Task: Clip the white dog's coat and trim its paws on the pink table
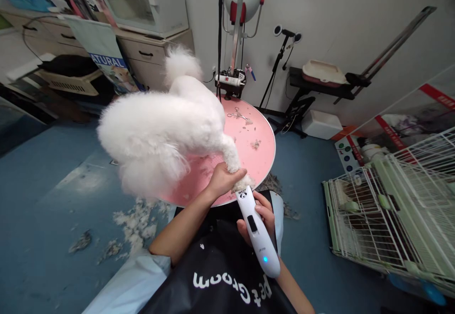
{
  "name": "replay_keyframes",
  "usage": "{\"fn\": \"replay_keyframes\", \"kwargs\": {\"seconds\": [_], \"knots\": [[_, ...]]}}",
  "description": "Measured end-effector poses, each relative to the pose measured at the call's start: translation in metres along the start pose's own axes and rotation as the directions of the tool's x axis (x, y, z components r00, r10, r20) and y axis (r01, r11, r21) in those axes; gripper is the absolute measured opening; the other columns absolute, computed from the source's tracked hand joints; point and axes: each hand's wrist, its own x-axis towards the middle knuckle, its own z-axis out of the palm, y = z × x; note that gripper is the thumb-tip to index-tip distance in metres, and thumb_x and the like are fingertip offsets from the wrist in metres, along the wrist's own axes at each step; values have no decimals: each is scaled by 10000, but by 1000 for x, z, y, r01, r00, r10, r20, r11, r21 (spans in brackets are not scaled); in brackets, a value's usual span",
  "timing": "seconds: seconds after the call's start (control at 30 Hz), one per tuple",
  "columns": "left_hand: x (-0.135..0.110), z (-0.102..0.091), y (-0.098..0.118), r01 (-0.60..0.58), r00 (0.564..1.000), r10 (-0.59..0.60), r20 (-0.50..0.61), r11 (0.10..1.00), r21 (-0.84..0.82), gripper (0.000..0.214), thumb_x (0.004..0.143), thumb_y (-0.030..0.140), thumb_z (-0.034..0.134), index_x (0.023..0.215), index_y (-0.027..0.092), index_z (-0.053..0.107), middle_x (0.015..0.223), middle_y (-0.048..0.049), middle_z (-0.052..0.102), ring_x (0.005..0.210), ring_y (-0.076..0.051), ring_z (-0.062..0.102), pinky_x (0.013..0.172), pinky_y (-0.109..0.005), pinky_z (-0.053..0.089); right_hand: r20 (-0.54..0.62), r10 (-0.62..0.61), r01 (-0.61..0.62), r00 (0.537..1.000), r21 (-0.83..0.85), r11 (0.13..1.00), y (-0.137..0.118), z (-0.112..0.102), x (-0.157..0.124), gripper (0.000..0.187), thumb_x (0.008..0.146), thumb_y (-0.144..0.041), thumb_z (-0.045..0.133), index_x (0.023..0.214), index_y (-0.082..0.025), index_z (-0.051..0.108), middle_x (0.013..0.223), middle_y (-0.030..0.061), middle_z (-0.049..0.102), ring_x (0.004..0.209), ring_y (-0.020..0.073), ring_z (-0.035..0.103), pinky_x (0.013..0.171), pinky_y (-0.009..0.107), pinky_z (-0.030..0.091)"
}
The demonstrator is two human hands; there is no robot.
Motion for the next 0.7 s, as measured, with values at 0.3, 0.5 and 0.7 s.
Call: {"fn": "replay_keyframes", "kwargs": {"seconds": [0.3, 0.5, 0.7], "knots": [[2, 2, -1, 29, 1000, -29, -1, 999, -36, 293, 673, 370, 673, 559, 154, 511, 525, 20, 516, 488, -95, 481, 464, -195, 361, -180, 28, -28, 983, 1, 1000, -1, 3, -2, 452, 755, -244, 608, 1169, -264, 428, 1184, 99, 543, 1035, 267, 591, 816, 438, 519], [3, 3, -3, 21, 1000, -21, 8, 1000, -15, 273, 702, 368, 662, 593, 144, 552, 558, 4, 562, 519, -106, 520, 491, -198, 392, -114, 48, -48, 992, 4, 999, -3, 8, 5, 433, 792, -269, 605, 1171, -280, 395, 1246, 115, 522, 1123, 295, 569, 865, 473, 511], [2, 2, 2, 59, 998, -58, 24, 997, -50, 298, 680, 401, 672, 582, 150, 544, 538, 3, 543, 498, -109, 503, 482, -210, 389, -178, 48, -52, 983, -19, 998, -5, 9, 6, 397, 809, -320, 602, 1150, -271, 406, 1199, 106, 533, 1044, 273, 598, 827, 460, 521]]}}
